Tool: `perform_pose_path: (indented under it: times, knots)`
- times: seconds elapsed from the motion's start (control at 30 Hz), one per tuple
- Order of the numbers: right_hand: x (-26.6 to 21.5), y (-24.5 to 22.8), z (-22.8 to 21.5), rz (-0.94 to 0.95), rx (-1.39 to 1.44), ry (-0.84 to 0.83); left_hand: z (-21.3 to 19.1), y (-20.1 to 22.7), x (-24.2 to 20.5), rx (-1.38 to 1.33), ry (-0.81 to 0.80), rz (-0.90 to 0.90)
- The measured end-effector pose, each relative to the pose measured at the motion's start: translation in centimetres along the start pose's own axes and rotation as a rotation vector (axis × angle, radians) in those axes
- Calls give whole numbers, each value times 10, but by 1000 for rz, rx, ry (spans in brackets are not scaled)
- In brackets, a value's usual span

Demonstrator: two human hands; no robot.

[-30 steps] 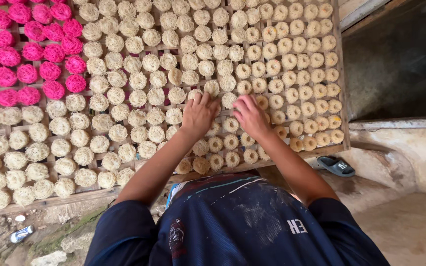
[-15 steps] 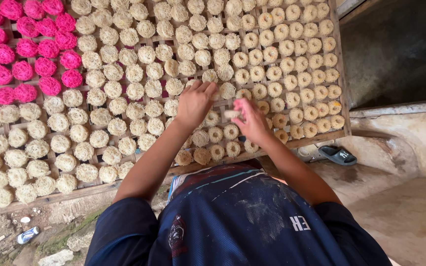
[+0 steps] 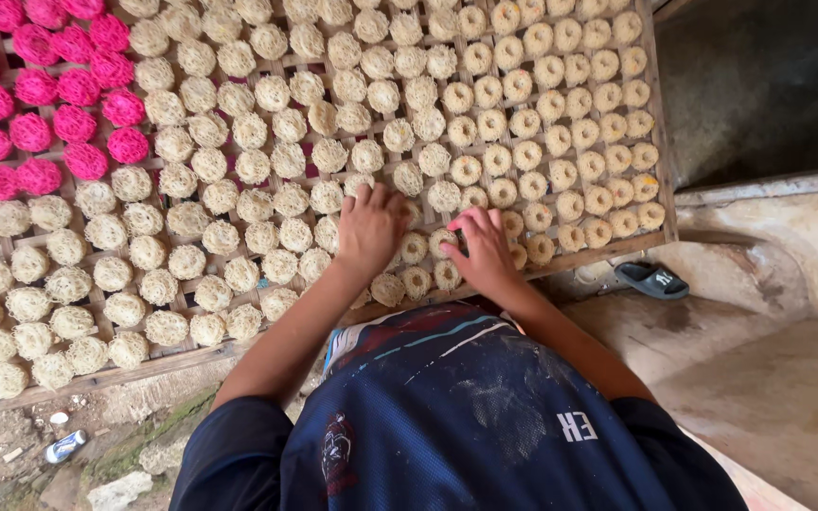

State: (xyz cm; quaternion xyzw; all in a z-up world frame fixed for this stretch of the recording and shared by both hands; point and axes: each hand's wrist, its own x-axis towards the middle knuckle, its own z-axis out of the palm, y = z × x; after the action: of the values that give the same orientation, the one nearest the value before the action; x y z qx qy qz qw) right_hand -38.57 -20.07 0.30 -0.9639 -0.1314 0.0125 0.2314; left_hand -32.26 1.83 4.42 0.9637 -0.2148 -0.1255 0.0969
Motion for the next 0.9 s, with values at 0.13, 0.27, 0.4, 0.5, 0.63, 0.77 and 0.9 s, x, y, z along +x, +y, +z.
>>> perform_pose_path:
  times: [0.13,0.27,0.4,0.5,0.63,0.77,0.9]
  knots:
    - [2,-1,-15,-5,167,-103,-10,-7,9,-113,-32,-7]
    - [7,-2,-13,150,422,-105,-14,-14,12,-312,142,122]
    - [4,6,-2,-179,52,123,-7,-10,4,-60,253,208]
    - [-6,15,-4,-313,32,148,-7,-13,-6,-113,311,286]
    - [-36,9,-4,-186,-43,-40,0,-6,-32,-41,266,284]
    - [-44,0,1,-84,-58,-174,6,9,-44,-152,241,301]
    - [-46,5,1,-31,124,-284,5,18,-38,-153,172,215]
